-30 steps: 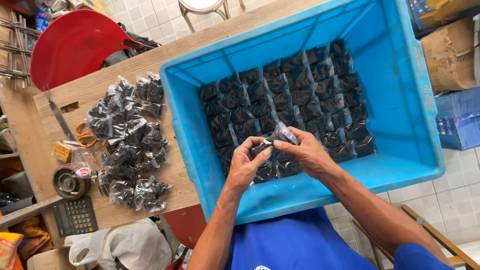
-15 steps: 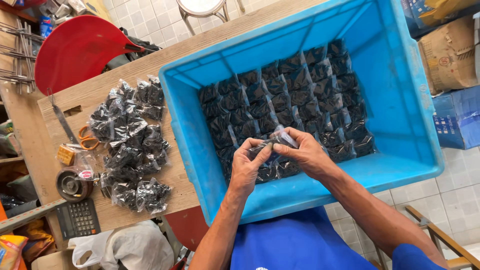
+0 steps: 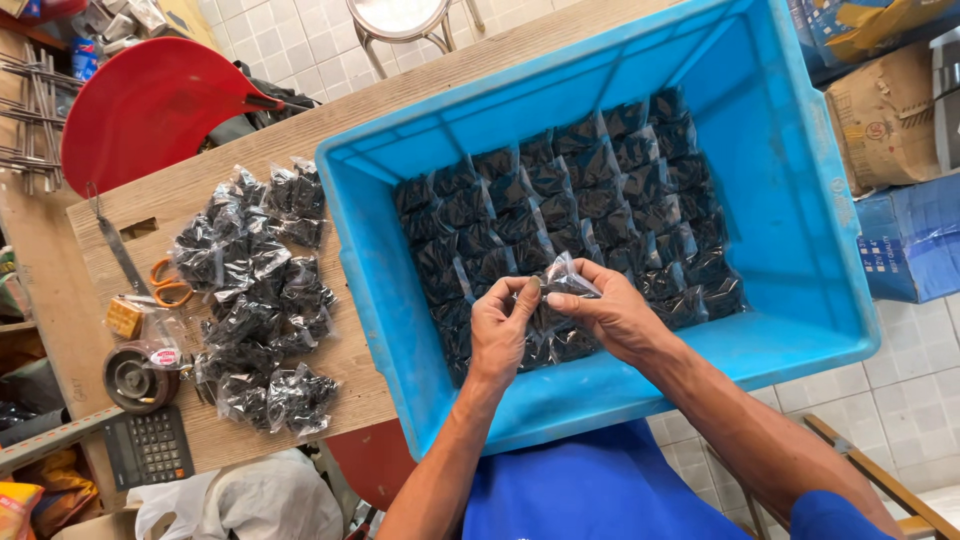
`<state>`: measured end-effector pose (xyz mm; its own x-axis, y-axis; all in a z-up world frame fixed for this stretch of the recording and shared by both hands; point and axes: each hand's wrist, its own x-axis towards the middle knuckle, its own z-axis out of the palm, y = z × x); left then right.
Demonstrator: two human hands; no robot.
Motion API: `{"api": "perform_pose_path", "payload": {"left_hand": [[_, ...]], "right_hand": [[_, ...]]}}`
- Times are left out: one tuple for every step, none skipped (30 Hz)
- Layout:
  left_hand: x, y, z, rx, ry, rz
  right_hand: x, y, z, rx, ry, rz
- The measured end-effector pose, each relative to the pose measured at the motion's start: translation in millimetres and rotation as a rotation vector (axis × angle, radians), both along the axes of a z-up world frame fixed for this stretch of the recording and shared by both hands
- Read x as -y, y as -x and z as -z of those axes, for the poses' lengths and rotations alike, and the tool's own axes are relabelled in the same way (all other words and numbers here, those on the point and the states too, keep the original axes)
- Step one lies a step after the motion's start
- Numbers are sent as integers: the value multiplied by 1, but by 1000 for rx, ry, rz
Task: The person picks up small plastic bags containing black hardware components from a wooden table and places them into organized rows inside a blue plastic bin.
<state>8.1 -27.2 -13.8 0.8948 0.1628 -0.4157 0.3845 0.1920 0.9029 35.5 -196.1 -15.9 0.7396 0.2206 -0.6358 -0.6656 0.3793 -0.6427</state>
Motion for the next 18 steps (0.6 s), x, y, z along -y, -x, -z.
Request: {"api": "perform_pose_path", "payload": {"left_hand": [[1, -1, -1, -1, 1, 1], [4, -1, -1, -7, 33, -2], [6, -2, -2, -14, 65, -4], [7, -6, -5, -13, 66, -6], [8, -10, -9, -15, 71, 18], [9, -13, -12, -18, 75, 40], [9, -14, -5, -17, 76, 35], [9, -14, 2, -45, 119, 28], [10, -14, 9, -73, 162, 21], [10, -14, 13, -72, 162, 18], [10, -14, 17, -72, 130, 19], [11, -14, 20, -73, 100, 22], [6, -15, 13, -72, 100, 21], [3, -15, 6, -43, -7, 86], [-1, -16, 0, -14, -113, 151], [-2, -14, 5, -15, -113, 151], [-2, -13, 10, -5, -117, 179], [-2, -13, 15, 9, -120, 207]], "right_hand": [[-1, -2, 4, -1, 1, 1], [-1, -3, 8, 11, 18, 44], [-1, -5, 11, 24, 35, 87], [0, -9, 4, 25, 36, 85], [1, -12, -3, 51, 58, 92], [2, -16, -9, 77, 79, 96], [2, -16, -5, 79, 79, 91], [3, -15, -1, 101, 77, 114], [4, -13, 3, 123, 74, 136], [2, -13, -1, 125, 73, 133], [1, -12, -5, 133, 56, 149], [-1, -12, -10, 140, 40, 166], [-1, -11, -12, 141, 40, 165], [-1, -11, -15, 134, 24, 170], [0, -10, -17, 126, 8, 176], [1, -9, -11, 125, 8, 176], [2, -8, -6, 124, -10, 187], [3, -8, 0, 126, -27, 199]]}}
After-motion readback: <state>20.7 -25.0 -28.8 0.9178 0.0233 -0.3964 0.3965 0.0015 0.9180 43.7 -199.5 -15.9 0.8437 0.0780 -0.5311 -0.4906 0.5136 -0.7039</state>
